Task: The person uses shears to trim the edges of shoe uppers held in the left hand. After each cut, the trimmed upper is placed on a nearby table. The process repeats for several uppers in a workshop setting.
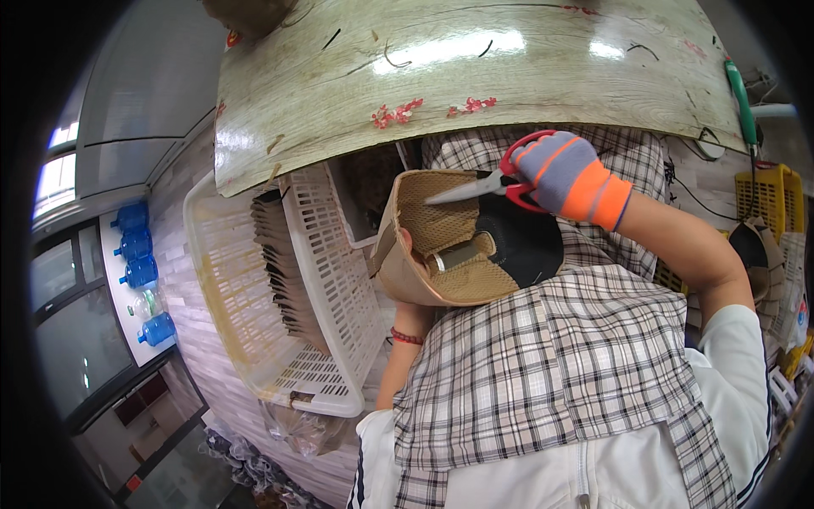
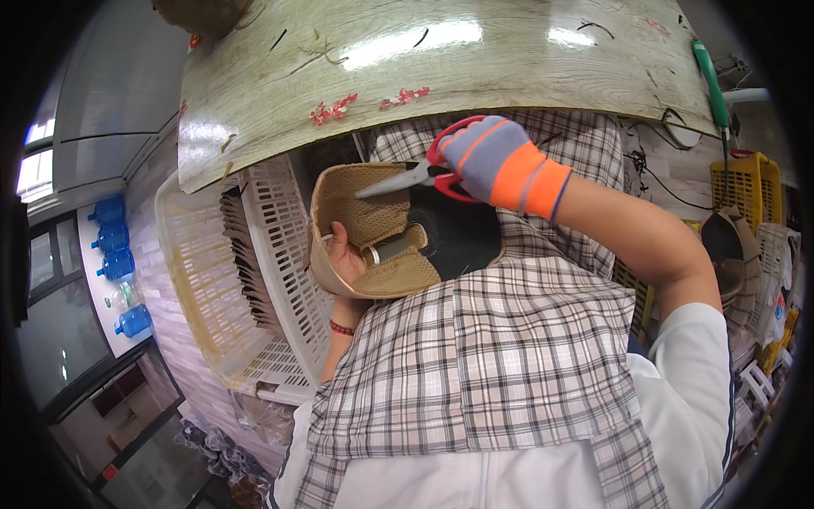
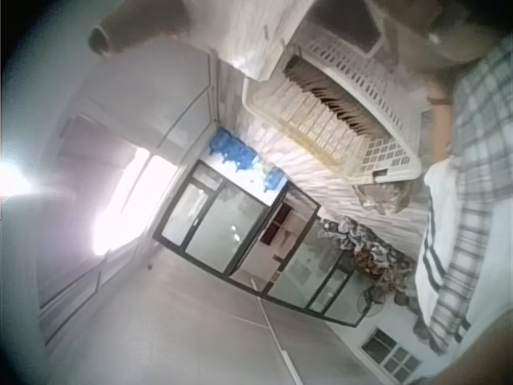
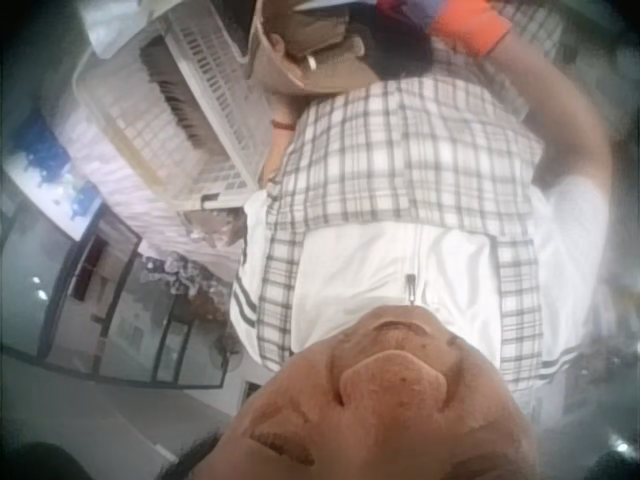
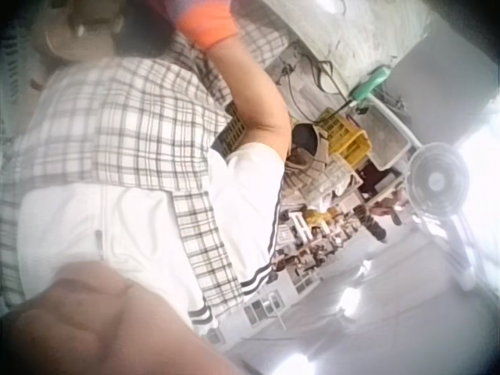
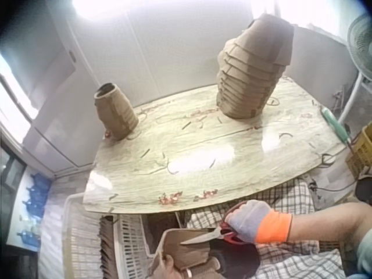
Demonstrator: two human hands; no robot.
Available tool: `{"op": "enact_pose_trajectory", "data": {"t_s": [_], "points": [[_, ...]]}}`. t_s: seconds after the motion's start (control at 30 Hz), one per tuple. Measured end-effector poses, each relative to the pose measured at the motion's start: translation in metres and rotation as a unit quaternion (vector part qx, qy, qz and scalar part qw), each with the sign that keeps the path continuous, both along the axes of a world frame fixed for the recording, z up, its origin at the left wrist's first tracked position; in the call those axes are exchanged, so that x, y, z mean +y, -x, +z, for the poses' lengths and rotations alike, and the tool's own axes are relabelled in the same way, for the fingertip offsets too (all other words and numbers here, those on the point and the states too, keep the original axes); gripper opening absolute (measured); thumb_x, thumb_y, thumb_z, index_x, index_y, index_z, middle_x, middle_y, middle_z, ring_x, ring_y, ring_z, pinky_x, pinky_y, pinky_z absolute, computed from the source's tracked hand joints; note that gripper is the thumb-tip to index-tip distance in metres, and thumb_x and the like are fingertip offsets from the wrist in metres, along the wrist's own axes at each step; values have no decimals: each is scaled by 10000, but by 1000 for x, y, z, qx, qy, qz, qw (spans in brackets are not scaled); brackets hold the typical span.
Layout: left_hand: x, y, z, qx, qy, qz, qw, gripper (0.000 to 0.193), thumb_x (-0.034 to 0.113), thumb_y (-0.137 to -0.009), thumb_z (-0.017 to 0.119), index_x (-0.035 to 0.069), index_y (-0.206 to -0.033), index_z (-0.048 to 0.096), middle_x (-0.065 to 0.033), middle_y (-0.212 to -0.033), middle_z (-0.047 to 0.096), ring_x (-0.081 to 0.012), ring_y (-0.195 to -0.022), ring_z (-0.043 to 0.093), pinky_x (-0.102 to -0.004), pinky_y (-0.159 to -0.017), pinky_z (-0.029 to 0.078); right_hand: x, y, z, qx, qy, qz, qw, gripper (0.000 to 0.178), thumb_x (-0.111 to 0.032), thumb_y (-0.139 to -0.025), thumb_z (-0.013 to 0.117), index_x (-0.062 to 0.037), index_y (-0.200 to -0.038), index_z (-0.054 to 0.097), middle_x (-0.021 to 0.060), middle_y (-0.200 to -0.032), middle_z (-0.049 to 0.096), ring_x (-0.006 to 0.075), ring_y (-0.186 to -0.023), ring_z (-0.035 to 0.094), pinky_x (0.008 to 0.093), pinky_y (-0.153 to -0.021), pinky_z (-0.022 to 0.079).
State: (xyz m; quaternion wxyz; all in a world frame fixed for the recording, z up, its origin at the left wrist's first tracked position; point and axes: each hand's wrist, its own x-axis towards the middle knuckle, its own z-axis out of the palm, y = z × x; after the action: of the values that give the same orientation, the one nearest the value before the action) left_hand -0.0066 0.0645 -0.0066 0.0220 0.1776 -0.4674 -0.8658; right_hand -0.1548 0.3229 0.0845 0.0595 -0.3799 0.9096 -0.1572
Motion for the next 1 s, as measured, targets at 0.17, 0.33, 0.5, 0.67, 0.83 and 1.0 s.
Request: {"op": "enact_pose_trajectory", "data": {"t_s": [0.17,0.33,0.5,0.67,0.83,1.0], "points": [[-8,20,16,20,-22,33,999,598,460,-982,587,46,-1400,479,-103,-1362,572,-242,-1224,557,-406,-1040,463,10,-13,10,-20,81,-76,994,278,-239,-789,766,-107,-1018,679,94,-910,702,299,-862,674,407,-743,544],[-56,-16,12,-189,-70,-72,977,334,178,-892,721,65,-1178,592,-31,-1001,658,-140,-848,638,-249,-599,509,22,-37,11,-152,-1,-42,988,310,-283,-759,762,-76,-971,671,112,-912,684,315,-881,658,407,-771,533],[-65,-36,20,-226,-112,-212,944,405,45,-809,779,47,-1149,557,-33,-889,648,-127,-741,646,-258,-602,536,22,-50,-3,-168,-59,24,984,334,-325,-749,764,-74,-955,688,110,-860,696,313,-838,666,396,-755,536],[-52,-37,25,-221,-78,-159,959,401,-67,-756,795,63,-1052,557,-46,-876,668,-117,-775,646,-223,-663,523,19,-51,-6,-162,-94,42,981,330,-331,-742,772,-91,-960,707,98,-869,707,288,-845,676,388,-748,544],[-49,-45,19,-188,-53,-137,971,367,-67,-746,803,60,-1011,582,-41,-881,663,-114,-788,643,-222,-681,528,5,-49,1,-145,-90,72,983,322,-314,-748,782,-100,-978,711,91,-834,707,286,-806,681,386,-736,544],[-50,-42,28,-214,-86,-146,962,399,-47,-730,821,23,-1055,601,-49,-911,674,-133,-858,655,-236,-767,552,18,-49,-1,-113,-96,53,987,311,-314,-743,794,-113,-964,706,90,-800,691,284,-798,679,394,-731,540]]}}
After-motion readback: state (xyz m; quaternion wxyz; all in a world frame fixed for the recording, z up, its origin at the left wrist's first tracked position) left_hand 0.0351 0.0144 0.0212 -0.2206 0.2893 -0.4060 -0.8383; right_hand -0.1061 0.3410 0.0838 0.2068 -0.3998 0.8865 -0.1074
